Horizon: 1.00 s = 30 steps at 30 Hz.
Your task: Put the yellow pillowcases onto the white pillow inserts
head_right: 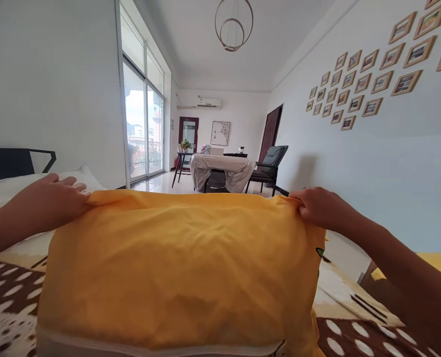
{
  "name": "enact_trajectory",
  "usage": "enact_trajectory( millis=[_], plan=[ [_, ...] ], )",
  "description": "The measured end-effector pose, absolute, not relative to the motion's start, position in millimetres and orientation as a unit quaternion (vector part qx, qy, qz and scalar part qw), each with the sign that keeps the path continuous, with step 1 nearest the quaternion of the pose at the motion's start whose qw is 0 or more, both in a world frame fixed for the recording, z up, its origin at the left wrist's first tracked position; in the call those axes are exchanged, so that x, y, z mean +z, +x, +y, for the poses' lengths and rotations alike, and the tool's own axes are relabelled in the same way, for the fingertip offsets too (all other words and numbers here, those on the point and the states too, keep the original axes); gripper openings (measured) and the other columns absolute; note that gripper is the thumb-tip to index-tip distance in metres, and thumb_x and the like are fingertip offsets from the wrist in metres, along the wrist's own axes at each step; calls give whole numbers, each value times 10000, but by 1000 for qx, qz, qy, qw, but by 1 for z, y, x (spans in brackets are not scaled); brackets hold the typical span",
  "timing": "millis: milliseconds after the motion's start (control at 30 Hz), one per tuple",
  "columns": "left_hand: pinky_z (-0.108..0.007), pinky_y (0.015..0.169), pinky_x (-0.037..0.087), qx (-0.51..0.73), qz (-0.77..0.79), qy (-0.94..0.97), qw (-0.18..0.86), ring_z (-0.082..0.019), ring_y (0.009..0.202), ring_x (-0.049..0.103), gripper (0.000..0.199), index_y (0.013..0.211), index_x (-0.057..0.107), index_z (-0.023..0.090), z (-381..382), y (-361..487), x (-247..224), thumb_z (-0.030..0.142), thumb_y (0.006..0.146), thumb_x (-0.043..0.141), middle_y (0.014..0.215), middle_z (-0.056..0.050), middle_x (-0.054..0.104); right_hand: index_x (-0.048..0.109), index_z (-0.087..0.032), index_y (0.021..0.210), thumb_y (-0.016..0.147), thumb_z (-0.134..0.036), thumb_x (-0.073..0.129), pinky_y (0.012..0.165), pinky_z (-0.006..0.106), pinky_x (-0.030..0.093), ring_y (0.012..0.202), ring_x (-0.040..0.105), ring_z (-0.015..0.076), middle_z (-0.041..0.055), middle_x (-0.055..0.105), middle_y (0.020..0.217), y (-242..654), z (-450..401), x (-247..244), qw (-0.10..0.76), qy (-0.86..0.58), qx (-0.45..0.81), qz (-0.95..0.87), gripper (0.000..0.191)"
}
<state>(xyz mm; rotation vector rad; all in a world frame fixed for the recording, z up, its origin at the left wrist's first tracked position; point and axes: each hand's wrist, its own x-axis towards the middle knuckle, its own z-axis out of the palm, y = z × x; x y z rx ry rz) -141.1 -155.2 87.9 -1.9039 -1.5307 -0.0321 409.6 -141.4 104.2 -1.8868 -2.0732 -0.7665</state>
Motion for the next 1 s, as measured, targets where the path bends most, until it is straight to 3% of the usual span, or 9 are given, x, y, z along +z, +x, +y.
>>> enact_trajectory(
  millis=[167,267,400,467,567,700,833,1000],
  plan=[
    [-336,743,334,-15,-648,-711,272,-158,662,515,238,624,533,185,-150,-136,112,220,815,395,673,-25,587,440,-214,556,712,-133,467,529,293,250,530,442,156,49,588,596,423,-140,121,97,-702,-296,-640,177],
    [-363,789,318,-1,-640,-691,334,-181,783,529,266,688,566,160,-147,-133,139,191,834,346,688,-32,584,537,-192,643,761,-146,450,540,298,246,580,488,154,82,602,648,418,-143,149,120,-721,-338,-593,153],
    [-408,875,289,-100,-625,-609,478,-215,1011,503,331,779,548,88,-156,-137,190,163,877,240,809,-20,548,618,-82,888,833,-158,353,558,319,229,777,575,202,170,633,831,414,-158,198,280,-714,-474,-432,281],
    [-455,893,277,-179,-639,-562,494,-249,1068,483,304,785,544,79,-157,-144,206,214,853,281,842,-12,513,606,-71,937,830,-181,368,553,307,241,793,582,207,173,637,853,415,-165,208,330,-725,-460,-392,283],
    [-503,895,272,-168,-677,-568,437,-264,1030,488,222,735,578,116,-148,-154,196,222,770,387,791,-15,506,596,-145,873,822,-200,423,545,279,279,755,586,203,121,649,823,418,-164,196,231,-753,-388,-478,189],
    [-530,896,263,-28,-703,-632,326,-270,963,485,198,682,612,174,-129,-155,130,259,751,448,822,-60,593,598,-175,926,881,-166,330,584,307,298,806,601,240,131,657,919,411,-149,151,76,-735,-359,-571,272],
    [-555,913,231,-2,-704,-665,251,-304,1001,489,175,669,598,165,-119,-149,75,232,727,448,899,-115,647,611,-178,872,869,-146,341,626,315,328,826,605,240,125,665,917,404,-135,121,40,-717,-305,-625,272],
    [-517,840,293,-36,-704,-676,213,-315,989,509,191,712,611,179,-115,-144,72,196,674,424,944,-120,620,595,-163,794,777,-131,438,644,312,344,828,598,238,134,655,895,417,-127,115,29,-745,-234,-624,161]
  ],
)
